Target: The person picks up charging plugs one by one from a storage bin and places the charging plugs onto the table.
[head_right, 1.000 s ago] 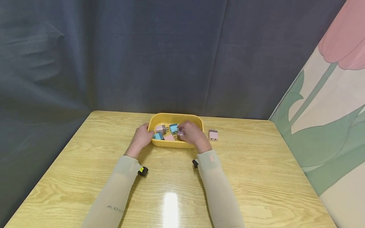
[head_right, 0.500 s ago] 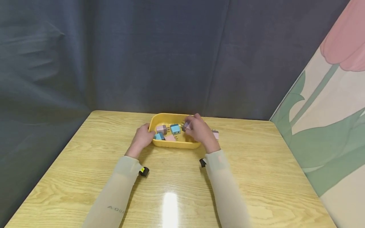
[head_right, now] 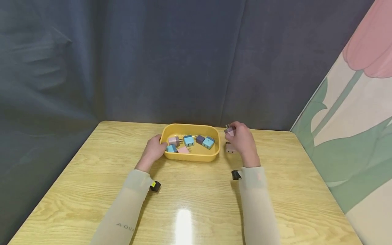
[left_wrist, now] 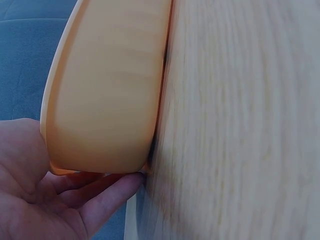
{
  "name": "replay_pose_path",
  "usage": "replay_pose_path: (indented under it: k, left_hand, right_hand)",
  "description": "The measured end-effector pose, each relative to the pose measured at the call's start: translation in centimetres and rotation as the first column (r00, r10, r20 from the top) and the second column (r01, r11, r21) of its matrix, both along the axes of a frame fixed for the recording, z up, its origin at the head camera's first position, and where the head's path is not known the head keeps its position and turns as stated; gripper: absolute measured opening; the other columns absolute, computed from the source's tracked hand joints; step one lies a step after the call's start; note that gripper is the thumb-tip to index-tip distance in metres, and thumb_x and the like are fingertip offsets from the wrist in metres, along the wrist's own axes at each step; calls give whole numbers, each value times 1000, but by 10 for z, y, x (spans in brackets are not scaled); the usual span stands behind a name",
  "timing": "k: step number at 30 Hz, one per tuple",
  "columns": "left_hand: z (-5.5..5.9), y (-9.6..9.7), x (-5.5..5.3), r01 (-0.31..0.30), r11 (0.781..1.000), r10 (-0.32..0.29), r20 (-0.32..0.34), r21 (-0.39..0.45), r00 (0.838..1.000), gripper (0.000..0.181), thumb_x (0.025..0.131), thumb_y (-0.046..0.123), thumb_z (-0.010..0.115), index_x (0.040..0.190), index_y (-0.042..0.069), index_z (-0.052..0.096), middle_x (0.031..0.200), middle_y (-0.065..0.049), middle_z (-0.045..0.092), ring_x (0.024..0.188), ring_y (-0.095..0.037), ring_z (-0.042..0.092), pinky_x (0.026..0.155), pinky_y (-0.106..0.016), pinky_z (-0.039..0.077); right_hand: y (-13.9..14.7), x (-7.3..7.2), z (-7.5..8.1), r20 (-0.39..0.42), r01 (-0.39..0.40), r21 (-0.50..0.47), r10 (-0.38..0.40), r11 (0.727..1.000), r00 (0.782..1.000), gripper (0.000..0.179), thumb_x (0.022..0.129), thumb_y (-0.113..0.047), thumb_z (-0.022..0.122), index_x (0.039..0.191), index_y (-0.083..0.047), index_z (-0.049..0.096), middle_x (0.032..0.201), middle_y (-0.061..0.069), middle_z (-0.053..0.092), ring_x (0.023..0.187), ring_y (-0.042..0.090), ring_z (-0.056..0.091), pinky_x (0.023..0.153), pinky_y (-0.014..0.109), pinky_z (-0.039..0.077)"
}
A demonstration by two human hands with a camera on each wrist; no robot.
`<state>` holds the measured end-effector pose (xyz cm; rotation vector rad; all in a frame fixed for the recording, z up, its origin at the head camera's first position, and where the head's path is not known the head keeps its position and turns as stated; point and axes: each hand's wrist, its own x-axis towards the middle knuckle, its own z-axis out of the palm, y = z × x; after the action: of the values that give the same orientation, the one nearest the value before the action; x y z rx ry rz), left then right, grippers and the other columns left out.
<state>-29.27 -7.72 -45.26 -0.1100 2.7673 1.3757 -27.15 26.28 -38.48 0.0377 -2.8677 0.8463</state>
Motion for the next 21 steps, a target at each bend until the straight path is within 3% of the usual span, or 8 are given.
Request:
replay_pose_path:
  k: [4,13,21]
  left_hand:
    - [-1,1,1,5,1000,-5,4,6,1000,41,108,20,57,145,1,60,130,-18,73,102,-24,69,88,-36,59]
    - [-4,-2,1,4,1000,-4,12,-6,1000,44,108,21,57,147,1,59,131,-17,74,102,-23,69,89,-37,59]
    - [-2,0,0,6,1000,-6,5,-6,1000,43,108,20,56,146,1,60,129,-17,74,100,-22,69,86,-34,58]
  right_hand:
    - [17,4,-3,4,51,-4,-51,999,999,48,100,-21,66,139,8,61,132,32,67,107,42,67,91,54,58]
    - [40,7,-14,99,147,-9,-145,989,984,49,101,-27,68,133,10,62,131,34,67,109,42,67,95,57,56]
    - [53,6,-21,133,195,-11,-192,981,972,53,100,-27,66,133,13,61,131,36,67,107,42,67,93,57,57]
